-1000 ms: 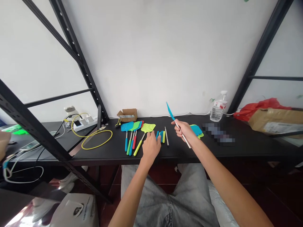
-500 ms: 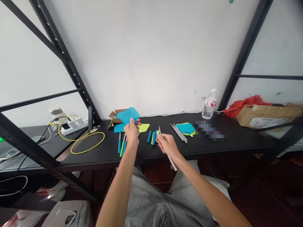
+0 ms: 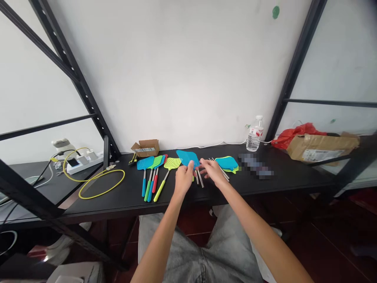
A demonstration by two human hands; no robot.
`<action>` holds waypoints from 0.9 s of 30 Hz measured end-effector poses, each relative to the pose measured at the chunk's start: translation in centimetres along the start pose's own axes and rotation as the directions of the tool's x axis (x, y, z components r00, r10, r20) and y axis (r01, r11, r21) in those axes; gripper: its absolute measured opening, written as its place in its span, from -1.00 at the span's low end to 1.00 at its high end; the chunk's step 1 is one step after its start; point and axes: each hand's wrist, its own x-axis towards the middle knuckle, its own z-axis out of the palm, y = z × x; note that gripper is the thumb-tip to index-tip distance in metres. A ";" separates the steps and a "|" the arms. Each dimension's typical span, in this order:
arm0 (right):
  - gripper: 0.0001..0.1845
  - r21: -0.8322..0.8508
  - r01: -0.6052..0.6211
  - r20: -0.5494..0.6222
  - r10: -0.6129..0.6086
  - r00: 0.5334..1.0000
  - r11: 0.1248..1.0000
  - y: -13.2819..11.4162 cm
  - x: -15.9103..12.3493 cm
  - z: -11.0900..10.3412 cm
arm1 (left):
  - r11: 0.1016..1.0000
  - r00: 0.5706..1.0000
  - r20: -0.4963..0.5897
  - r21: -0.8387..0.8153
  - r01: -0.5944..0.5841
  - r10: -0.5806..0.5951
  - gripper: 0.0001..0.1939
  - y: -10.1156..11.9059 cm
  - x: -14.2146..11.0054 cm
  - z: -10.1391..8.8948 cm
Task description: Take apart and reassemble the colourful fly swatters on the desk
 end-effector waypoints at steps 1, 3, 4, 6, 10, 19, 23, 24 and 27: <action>-0.64 0.142 -0.050 0.019 0.048 0.999 0.989 0.2 0.1 -0.4 | 1.000 0.998 0.057 0.006 -0.016 0.015 -0.31 0.2 -0.2 0.4; -0.62 0.278 -0.111 -0.047 0.129 0.991 0.954 0.8 0.8 -2.1 | 0.999 0.991 0.126 0.009 -0.044 0.043 -0.32 0.4 -0.9 0.6; -0.61 0.272 -0.107 -0.126 0.145 0.981 0.956 1.3 1.4 -3.3 | 0.997 0.991 0.127 0.053 -0.058 0.051 -0.34 0.4 -1.2 0.3; -0.62 0.107 -0.100 -0.313 0.129 0.941 0.989 2.3 2.6 -6.5 | 0.972 0.997 0.056 0.223 -0.071 0.060 -0.41 0.1 -2.0 -1.4; -0.62 -0.482 -0.202 -0.453 -0.045 0.891 0.853 4.5 4.1 -12.3 | 0.815 0.980 -0.198 0.568 0.115 -0.001 -0.63 -2.2 -3.4 -6.8; -0.65 -0.783 -0.213 -0.355 -0.138 0.925 0.584 5.8 3.2 -12.6 | 0.442 0.986 -0.147 0.882 0.166 -0.076 -0.70 -5.7 -3.9 -8.8; -0.67 -0.738 -0.046 -0.343 -0.316 0.885 0.674 3.5 1.8 -10.9 | 0.457 0.982 -0.189 0.872 0.172 -0.009 -0.64 -5.1 -3.8 -8.3; -0.67 -0.700 0.039 -0.314 -0.356 0.880 0.713 2.7 1.3 -9.9 | 0.476 0.980 -0.201 0.862 0.176 0.001 -0.63 -4.7 -3.9 -8.1; -0.65 -0.404 0.219 -0.201 -0.320 0.926 0.888 -0.2 -0.4 -5.5 | 0.569 0.984 -0.179 0.808 0.156 -0.015 -0.62 -2.7 -4.6 -6.6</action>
